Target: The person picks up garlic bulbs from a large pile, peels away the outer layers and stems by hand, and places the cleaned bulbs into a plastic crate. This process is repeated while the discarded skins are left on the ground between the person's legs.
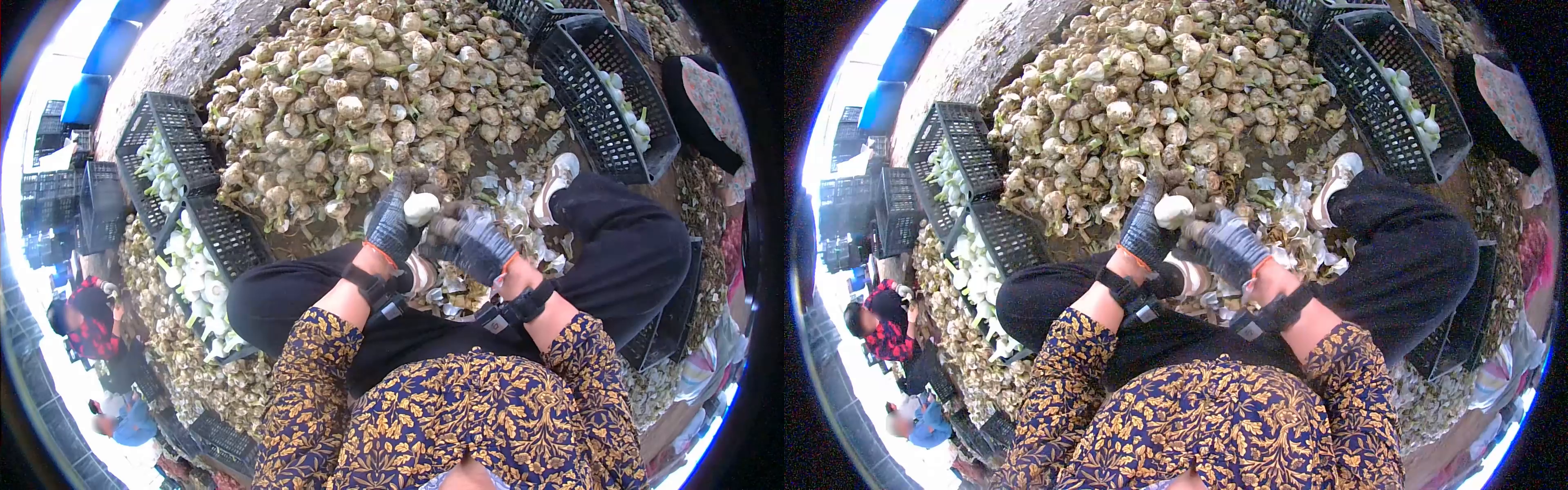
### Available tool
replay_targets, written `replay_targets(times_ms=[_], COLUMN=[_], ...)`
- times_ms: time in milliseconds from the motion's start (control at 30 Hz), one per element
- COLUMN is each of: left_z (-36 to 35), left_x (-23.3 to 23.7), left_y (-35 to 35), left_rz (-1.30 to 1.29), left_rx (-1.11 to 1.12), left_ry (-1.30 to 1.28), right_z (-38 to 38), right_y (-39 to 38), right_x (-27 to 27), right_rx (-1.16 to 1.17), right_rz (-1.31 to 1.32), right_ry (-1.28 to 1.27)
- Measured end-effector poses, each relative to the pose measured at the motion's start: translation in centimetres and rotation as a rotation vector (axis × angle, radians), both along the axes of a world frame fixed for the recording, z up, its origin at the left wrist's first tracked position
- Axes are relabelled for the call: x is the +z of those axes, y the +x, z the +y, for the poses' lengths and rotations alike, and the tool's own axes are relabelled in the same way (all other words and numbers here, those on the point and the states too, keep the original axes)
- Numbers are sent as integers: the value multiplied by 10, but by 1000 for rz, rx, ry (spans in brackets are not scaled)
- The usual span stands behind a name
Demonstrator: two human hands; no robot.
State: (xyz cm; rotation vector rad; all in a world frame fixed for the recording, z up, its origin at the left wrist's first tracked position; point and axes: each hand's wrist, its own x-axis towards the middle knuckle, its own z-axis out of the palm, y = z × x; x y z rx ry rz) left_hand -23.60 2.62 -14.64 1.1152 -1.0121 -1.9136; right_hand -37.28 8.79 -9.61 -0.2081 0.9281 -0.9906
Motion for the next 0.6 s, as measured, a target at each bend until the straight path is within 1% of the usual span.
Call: replay_targets(times_ms=[67,100,133,167,200,233,267,333,400,433,467,500,533,567,600], left_z=[-4,-4,-3,-3,-2,0,1,3,2,2,1,-5,-15,-27,-44], left_x=[28,31,33,33,22,13,14,22,14,-25,-12,-27,-40,-13,-37], left_y=[-3,-4,-6,-8,-8,-7,-4,-2,6,15,11,22,33,49,76], left_rz=[412,412,351,291,297,281,259,92,-80,-282,20,63,110,129,157], left_rx=[215,225,262,301,289,245,213,278,292,251,430,554,675,754,809], left_ry=[560,558,536,511,480,502,520,424,491,294,353,414,477,570,668], right_z=[-1,-1,-1,-2,-6,-10,-14,-17,-15,-9,-3,-1,-2,-2,-2], right_y=[6,2,1,1,3,3,11,14,16,21,26,26,26,25,22], right_x=[-1,0,4,4,4,-10,12,7,2,-1,-6,-8,-8,-9,-9], right_rx=[39,47,-4,-13,-18,24,-7,82,272,300,327,377,385,444,500], right_rz=[68,98,108,308,502,909,912,1147,1193,1124,1057,994,990,972,954], right_ry=[45,26,44,-62,-181,-454,-523,-605,-657,-684,-702,-734,-744,-652,-554])
